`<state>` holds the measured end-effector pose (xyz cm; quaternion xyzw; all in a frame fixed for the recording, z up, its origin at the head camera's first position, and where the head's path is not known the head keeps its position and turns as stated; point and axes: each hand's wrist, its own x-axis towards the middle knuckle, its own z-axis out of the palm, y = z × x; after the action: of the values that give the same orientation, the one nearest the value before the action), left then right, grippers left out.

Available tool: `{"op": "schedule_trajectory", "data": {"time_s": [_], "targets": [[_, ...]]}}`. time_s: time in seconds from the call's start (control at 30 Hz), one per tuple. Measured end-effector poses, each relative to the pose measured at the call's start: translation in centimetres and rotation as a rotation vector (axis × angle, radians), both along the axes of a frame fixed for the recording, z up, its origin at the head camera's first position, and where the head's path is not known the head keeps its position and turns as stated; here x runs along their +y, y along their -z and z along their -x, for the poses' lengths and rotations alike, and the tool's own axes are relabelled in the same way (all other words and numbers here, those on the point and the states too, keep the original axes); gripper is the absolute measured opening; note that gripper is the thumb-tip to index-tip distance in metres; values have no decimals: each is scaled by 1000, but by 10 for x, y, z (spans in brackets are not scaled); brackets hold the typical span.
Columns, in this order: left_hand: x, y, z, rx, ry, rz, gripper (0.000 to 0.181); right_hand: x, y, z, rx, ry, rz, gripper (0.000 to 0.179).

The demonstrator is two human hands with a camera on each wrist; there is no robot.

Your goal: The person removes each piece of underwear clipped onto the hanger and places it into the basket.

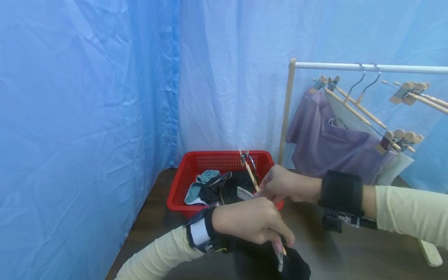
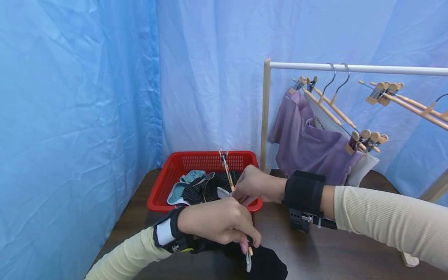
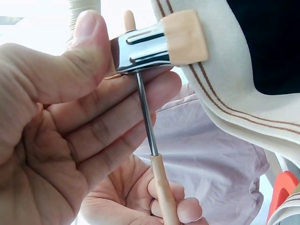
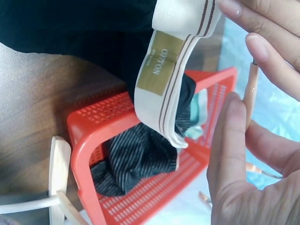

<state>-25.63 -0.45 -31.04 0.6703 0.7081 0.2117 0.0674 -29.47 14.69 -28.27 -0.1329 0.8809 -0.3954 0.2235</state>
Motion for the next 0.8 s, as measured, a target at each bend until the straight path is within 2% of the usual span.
{"op": "schedule_trajectory", "data": {"time_s": [0.07, 0.2, 0.3, 0.6, 0.7, 0.8], "targets": [[0, 0, -1, 25, 5, -10, 21, -1, 0, 0, 0, 1, -1, 11], [0, -2, -1, 141, 9, -41, 17, 0, -1, 0, 14, 4, 2, 8], [1, -3, -1, 197, -5, -68, 14, 0, -3, 0, 24, 11, -1, 8], [1, -8, -3, 245, -47, -98, 12, -4, -6, 2, 60, 32, -26, 14], [1, -9, -4, 233, -69, -96, 14, -4, -7, 0, 59, 35, -34, 13], [0, -9, -5, 180, -88, -92, 17, -2, -8, -1, 51, 33, -31, 15]]}}
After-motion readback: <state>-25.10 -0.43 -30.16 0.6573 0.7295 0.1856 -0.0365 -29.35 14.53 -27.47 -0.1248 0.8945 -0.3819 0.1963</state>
